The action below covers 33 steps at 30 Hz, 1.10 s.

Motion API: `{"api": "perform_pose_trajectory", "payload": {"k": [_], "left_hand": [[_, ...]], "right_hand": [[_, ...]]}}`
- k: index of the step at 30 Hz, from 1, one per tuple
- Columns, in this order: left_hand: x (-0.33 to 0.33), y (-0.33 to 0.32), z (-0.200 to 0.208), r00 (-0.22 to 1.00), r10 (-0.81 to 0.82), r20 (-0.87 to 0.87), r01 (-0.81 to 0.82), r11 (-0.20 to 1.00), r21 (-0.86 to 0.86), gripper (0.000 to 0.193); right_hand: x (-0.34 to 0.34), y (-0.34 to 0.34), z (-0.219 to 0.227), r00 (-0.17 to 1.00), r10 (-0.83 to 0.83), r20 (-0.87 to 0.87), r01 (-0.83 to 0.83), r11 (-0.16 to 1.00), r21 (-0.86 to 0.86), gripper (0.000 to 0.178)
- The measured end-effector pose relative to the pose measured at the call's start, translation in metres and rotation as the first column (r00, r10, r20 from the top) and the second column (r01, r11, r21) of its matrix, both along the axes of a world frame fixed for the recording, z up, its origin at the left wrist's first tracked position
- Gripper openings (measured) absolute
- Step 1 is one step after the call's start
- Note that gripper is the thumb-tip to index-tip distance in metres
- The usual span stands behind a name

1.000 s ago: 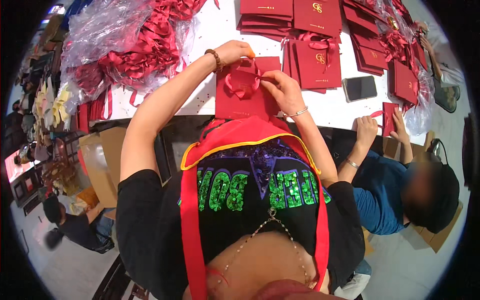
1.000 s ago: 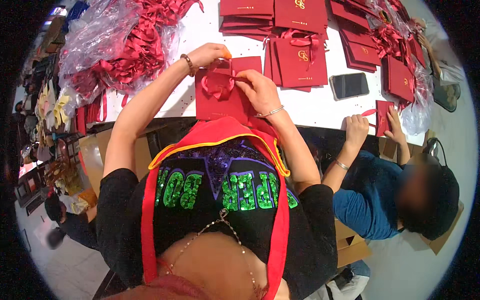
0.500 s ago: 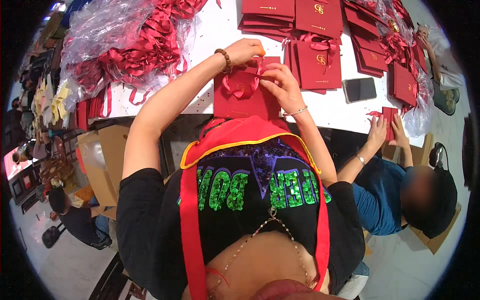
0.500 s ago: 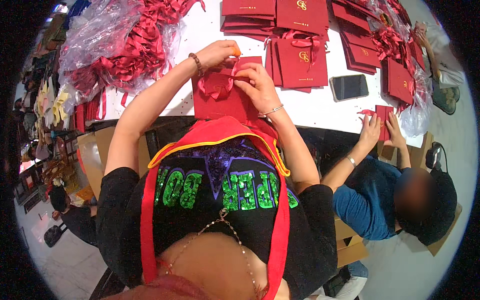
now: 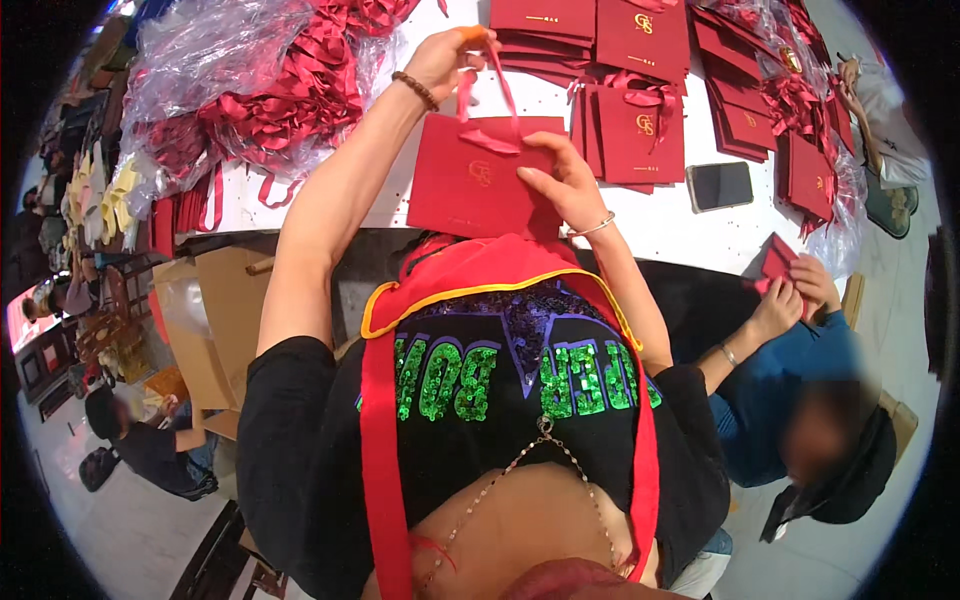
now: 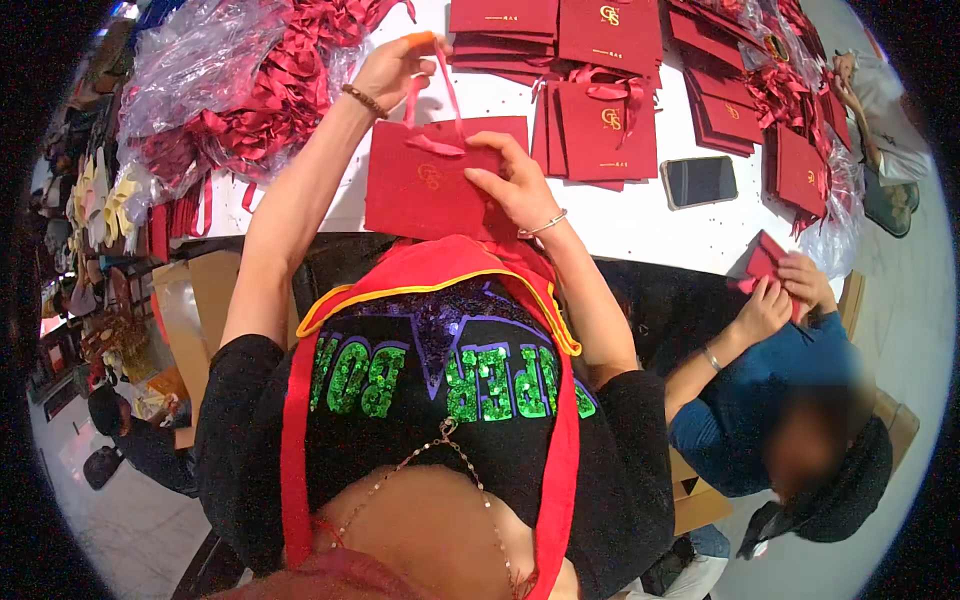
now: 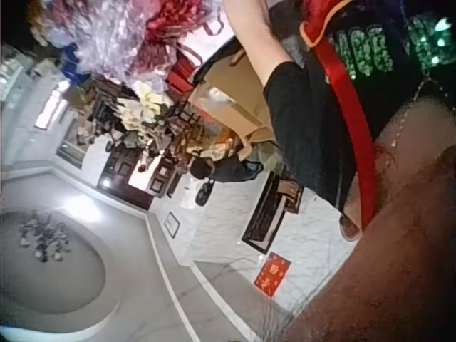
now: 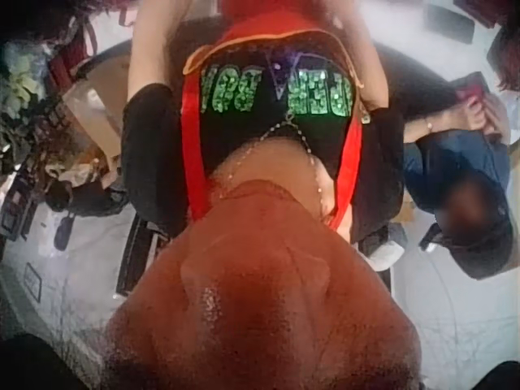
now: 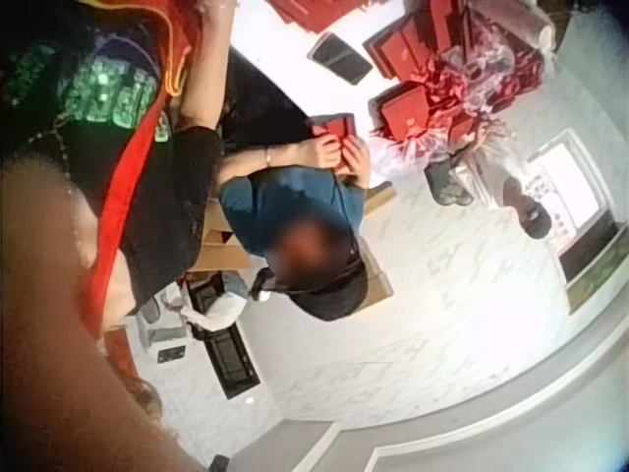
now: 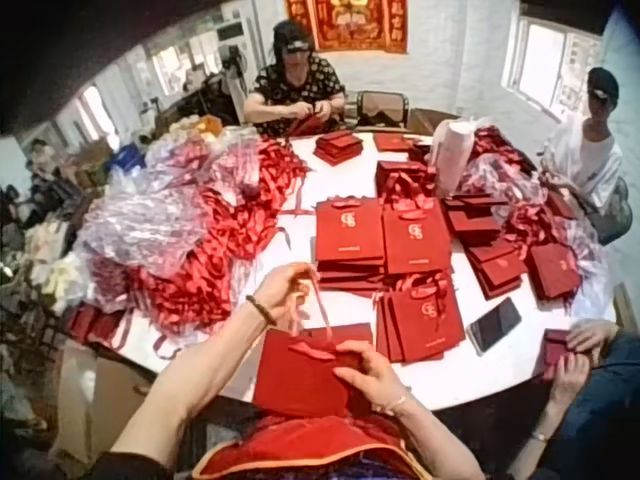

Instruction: Tying red ribbons onto small red gift bags at a workstation.

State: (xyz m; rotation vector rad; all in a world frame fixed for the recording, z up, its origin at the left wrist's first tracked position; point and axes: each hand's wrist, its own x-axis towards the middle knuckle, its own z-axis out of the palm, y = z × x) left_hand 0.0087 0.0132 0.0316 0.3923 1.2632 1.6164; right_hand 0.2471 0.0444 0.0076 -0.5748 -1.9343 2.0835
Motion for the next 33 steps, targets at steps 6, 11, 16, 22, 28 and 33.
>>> {"api": "perform_pose_trajectory", "payload": {"k": [6, 11, 16, 22, 28, 33], "left_hand": [[0.021, -0.053, -0.054, 0.973, -0.173, 0.154, 0.14, 0.969, 0.204, 0.038], [0.073, -0.065, -0.026, 0.802, -0.399, 0.445, 0.219, 0.889, 0.403, 0.029], [0.085, -0.044, -0.026, 0.961, 0.185, 0.204, -0.188, 0.982, -0.004, 0.022], [0.041, -0.069, -0.05, 0.859, -0.155, -0.488, -0.071, 0.908, -0.413, 0.022], [-0.024, -0.106, -0.038, 0.023, -0.501, -0.865, -0.532, 0.727, -0.435, 0.025], [-0.016, -0.147, -0.056, -0.203, -0.57, -0.796, -0.437, 0.78, -0.448, 0.024]], "right_hand": [[-0.012, -0.001, 0.002, 0.927, -0.282, -0.249, 0.204, 0.933, -0.297, 0.04], [-0.017, 0.007, -0.021, 0.932, -0.3, -0.204, 0.307, 0.952, 0.005, 0.031], [-0.019, 0.013, -0.014, 0.868, -0.491, -0.08, 0.466, 0.859, -0.21, 0.022], [-0.013, 0.022, -0.03, 0.886, -0.459, -0.066, 0.455, 0.888, -0.073, 0.035], [0.002, 0.025, -0.045, 0.908, -0.418, 0.0, 0.418, 0.908, 0.042, 0.019], [-0.004, 0.026, -0.027, 0.91, -0.37, -0.186, 0.312, 0.319, 0.895, 0.012]]}}
